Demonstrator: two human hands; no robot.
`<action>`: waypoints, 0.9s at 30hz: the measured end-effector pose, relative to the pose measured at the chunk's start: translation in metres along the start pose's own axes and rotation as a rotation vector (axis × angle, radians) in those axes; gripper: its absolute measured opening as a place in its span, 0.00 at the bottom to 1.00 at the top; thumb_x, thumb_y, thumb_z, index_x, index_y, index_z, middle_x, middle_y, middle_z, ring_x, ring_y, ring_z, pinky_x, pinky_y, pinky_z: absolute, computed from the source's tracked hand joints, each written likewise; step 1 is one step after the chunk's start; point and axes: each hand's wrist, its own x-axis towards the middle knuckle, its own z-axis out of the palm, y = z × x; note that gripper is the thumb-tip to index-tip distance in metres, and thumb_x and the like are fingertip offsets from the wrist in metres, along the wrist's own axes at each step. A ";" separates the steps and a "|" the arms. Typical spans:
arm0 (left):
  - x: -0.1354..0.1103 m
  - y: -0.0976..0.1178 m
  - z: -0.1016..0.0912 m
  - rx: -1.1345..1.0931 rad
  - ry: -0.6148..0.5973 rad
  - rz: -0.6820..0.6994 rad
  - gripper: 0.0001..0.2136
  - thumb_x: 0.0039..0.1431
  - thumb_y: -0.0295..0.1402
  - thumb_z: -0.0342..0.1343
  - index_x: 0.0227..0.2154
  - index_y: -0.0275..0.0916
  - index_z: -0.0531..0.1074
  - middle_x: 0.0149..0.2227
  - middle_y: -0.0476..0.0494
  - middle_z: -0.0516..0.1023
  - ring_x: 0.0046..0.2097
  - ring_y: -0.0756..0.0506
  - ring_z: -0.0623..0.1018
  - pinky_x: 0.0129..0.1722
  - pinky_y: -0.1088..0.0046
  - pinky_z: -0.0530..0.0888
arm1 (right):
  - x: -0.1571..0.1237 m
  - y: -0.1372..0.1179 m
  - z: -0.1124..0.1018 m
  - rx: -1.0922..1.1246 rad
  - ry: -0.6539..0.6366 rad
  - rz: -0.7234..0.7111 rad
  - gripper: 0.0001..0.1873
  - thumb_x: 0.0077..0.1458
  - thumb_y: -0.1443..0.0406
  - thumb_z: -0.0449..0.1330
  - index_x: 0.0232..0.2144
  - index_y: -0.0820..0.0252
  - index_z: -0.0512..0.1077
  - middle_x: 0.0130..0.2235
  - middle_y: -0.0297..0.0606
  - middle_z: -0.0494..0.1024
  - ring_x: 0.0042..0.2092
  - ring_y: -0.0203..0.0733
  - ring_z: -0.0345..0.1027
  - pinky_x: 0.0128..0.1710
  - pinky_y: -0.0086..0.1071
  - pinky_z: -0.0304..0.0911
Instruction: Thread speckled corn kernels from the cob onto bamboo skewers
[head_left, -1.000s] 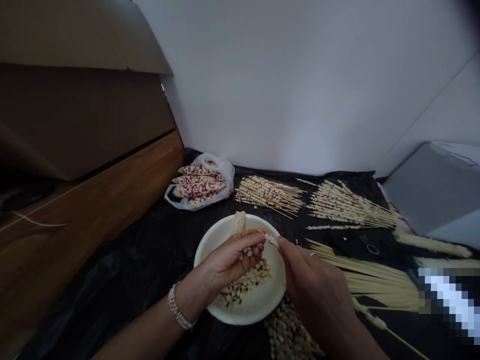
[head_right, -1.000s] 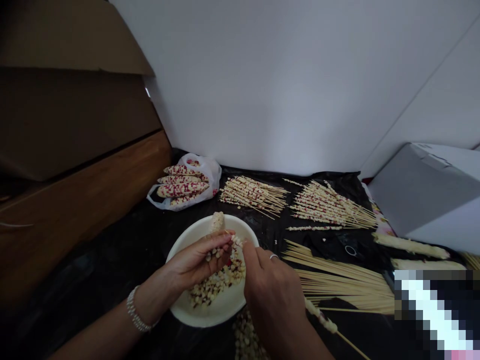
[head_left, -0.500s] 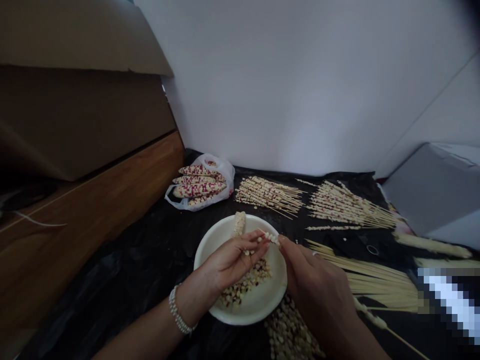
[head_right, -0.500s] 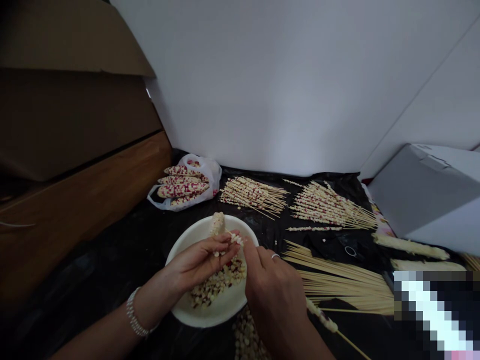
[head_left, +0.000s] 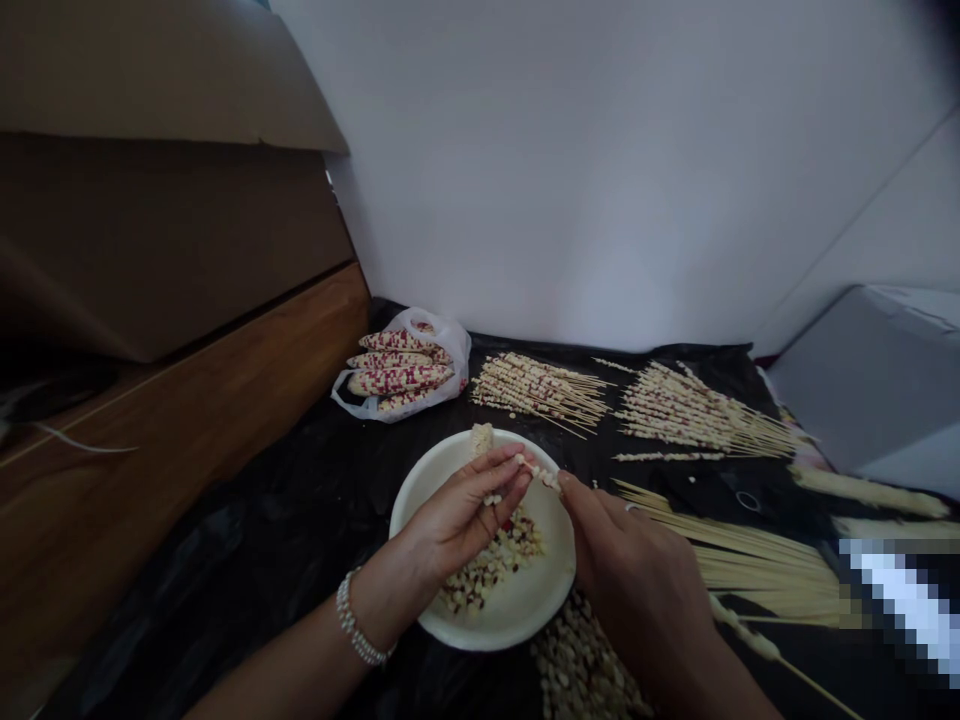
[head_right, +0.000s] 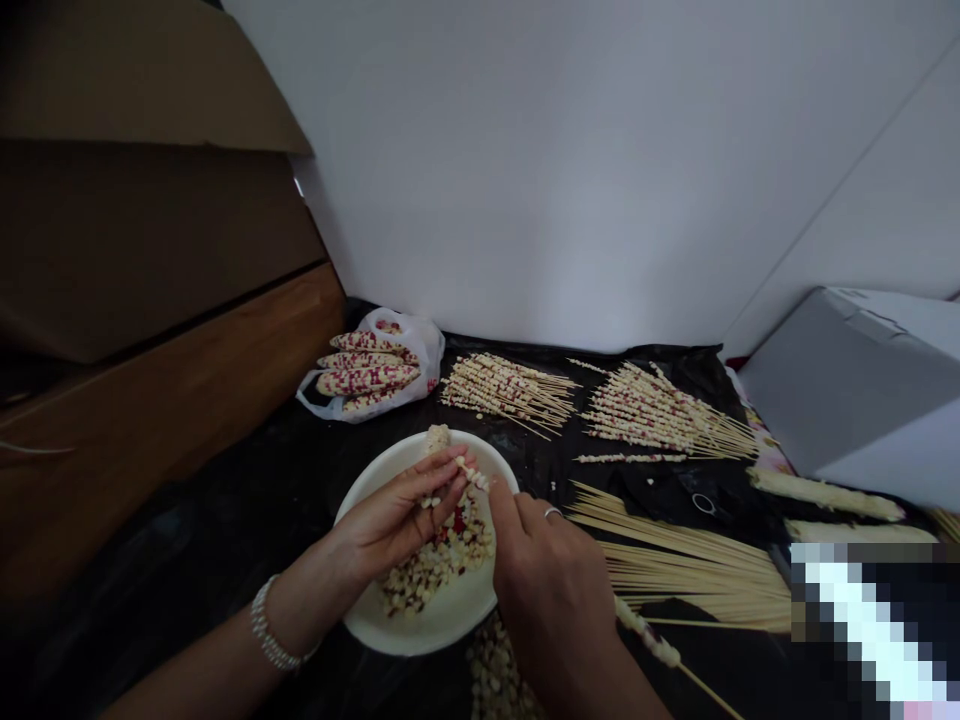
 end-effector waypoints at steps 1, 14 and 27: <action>0.000 0.000 0.000 0.003 -0.001 -0.001 0.09 0.53 0.18 0.58 0.36 0.34 0.75 0.39 0.43 0.79 0.38 0.53 0.79 0.42 0.81 0.76 | 0.000 0.000 0.000 -0.010 -0.005 -0.002 0.17 0.55 0.72 0.49 0.45 0.64 0.71 0.34 0.40 0.78 0.25 0.36 0.68 0.22 0.30 0.55; 0.002 0.000 -0.002 -0.010 -0.011 0.024 0.09 0.52 0.18 0.59 0.36 0.34 0.76 0.40 0.43 0.80 0.38 0.52 0.79 0.43 0.80 0.75 | -0.001 0.001 -0.001 -0.044 -0.036 -0.005 0.17 0.53 0.73 0.50 0.45 0.64 0.70 0.34 0.41 0.78 0.24 0.37 0.67 0.21 0.30 0.56; 0.004 0.002 0.001 -0.085 0.073 -0.036 0.06 0.54 0.20 0.58 0.34 0.32 0.74 0.35 0.44 0.79 0.36 0.53 0.78 0.40 0.81 0.76 | 0.000 0.000 0.000 -0.050 -0.028 -0.002 0.17 0.54 0.72 0.50 0.45 0.63 0.71 0.32 0.39 0.77 0.23 0.36 0.66 0.21 0.31 0.54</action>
